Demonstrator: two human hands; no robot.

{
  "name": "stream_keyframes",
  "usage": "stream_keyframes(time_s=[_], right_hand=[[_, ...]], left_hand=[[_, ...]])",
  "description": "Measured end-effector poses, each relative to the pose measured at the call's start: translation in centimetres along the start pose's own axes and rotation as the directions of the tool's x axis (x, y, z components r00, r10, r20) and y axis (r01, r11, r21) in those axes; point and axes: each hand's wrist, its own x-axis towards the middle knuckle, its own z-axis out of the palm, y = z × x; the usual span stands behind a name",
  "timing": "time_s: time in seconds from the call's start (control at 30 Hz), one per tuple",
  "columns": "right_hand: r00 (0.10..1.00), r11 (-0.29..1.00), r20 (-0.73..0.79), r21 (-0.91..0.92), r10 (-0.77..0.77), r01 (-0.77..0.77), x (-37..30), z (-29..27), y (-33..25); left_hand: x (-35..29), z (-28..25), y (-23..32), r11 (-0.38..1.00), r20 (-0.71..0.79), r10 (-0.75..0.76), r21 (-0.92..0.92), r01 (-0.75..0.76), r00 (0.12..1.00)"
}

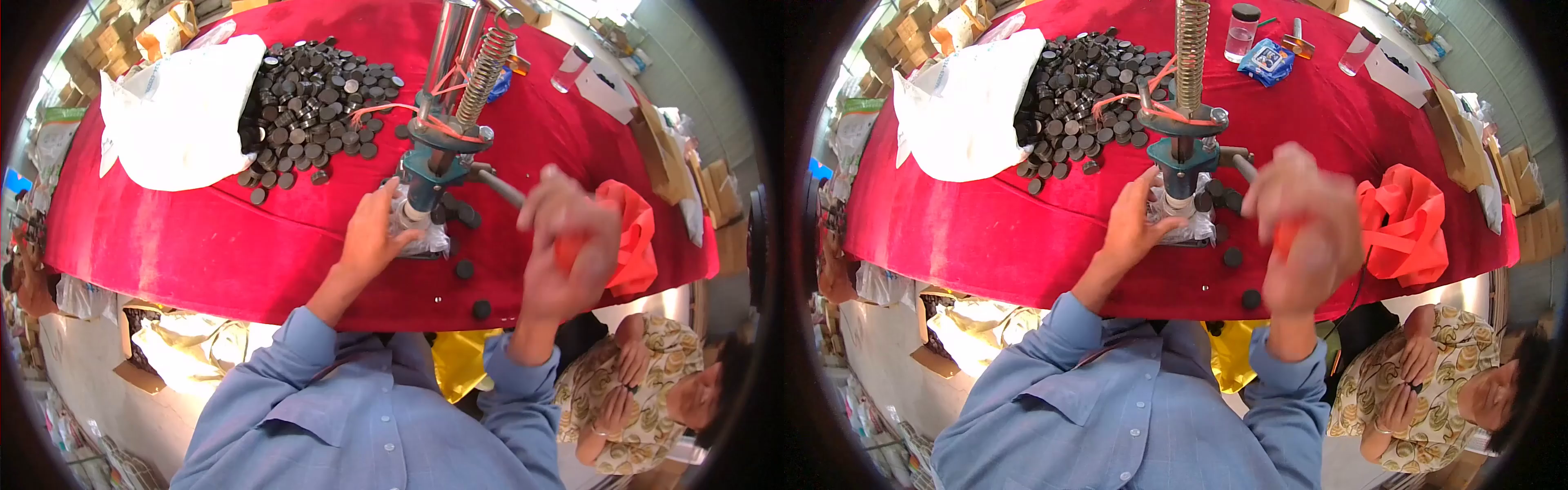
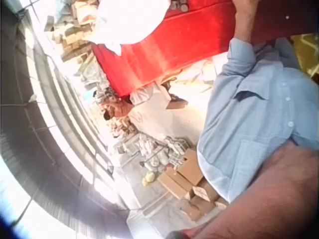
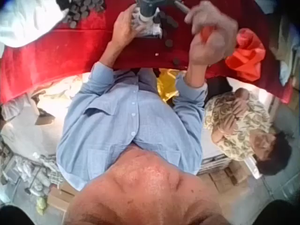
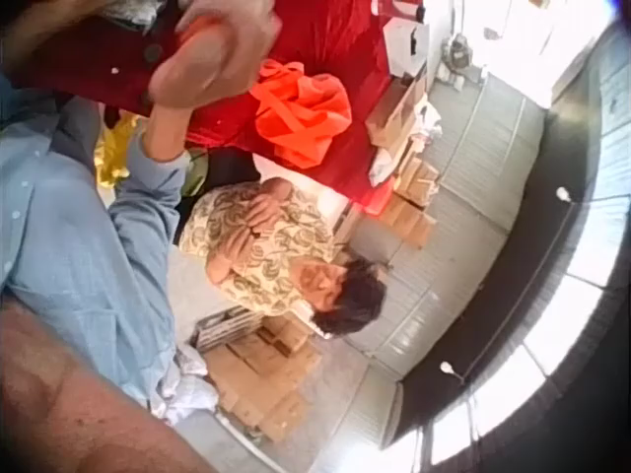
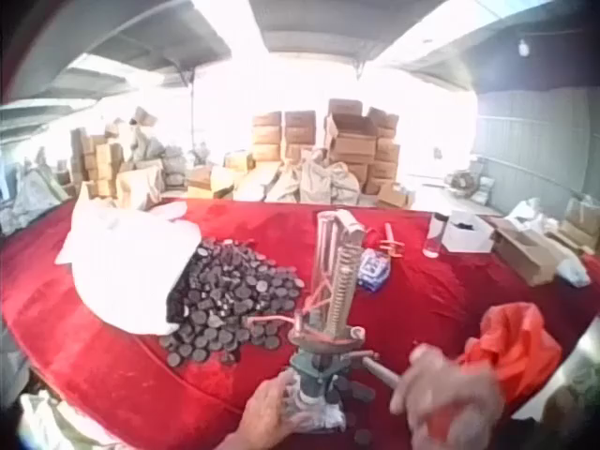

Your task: The person assembles small black plastic circular components using a manual hand press.

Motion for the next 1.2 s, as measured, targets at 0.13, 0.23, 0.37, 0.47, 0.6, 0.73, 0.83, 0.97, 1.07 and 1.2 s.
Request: stream_keyframes(time_s=[0.13,0.23,0.37,0.47,0.6,0.73,0.83,0.97,1.07,1.2], right_hand=[[0.973,0.97,0.058,-0.087,-0.224,0.228,-8.7,0.4,1.2],[0.976,0.969,-0.124,-0.192,-0.179,0.153,-11.8,1.4,1.3],[0.975,0.961,-0.013,-0.174,-0.221,0.216,-8.9,0.5,1.4],[0.971,0.962,0.054,-0.132,-0.234,0.239,-5.1,-0.2,0.7],[0.986,0.985,0.014,-0.035,-0.166,0.167,1.0,0.0,0.5],[1.0,1.0,-0.018,0.018,-0.016,0.016,6.0,0.0,1.7],[1.0,0.998,0.011,0.067,0.0,-0.001,7.6,0.0,2.5],[1.0,0.996,-0.002,0.089,0.014,-0.014,7.7,0.2,2.6],[0.999,0.997,0.012,0.077,0.031,-0.032,7.6,-0.1,2.3],[0.999,0.997,0.02,0.061,0.049,-0.05,7.4,-0.1,2.2]], left_hand=[[2.0,-4.8,-3.8,0.926,-0.24,0.26,0.336,-0.171,0.935],[2.3,-6.1,-7.9,0.792,-0.22,0.194,0.61,-0.02,0.956],[1.3,-5.8,-9.7,0.871,-0.157,0.038,0.489,0.044,0.987],[0.0,-5.7,-9.3,0.929,-0.226,0.039,0.368,0.048,0.973],[-1.1,-3.7,-4.8,0.995,-0.17,-0.072,-0.075,0.06,0.983],[-0.5,-0.2,-0.5,0.982,-0.224,-0.047,-0.187,0.004,0.973],[-0.2,1.0,-0.1,0.99,-0.159,0.14,-0.005,-0.143,0.977],[-0.6,0.5,-0.2,0.993,-0.197,0.119,0.03,-0.115,0.973],[-0.7,0.3,0.8,1.0,-0.153,0.0,-0.007,-0.001,0.988],[-0.2,2.6,1.0,0.999,-0.196,0.032,-0.034,-0.04,0.98]])
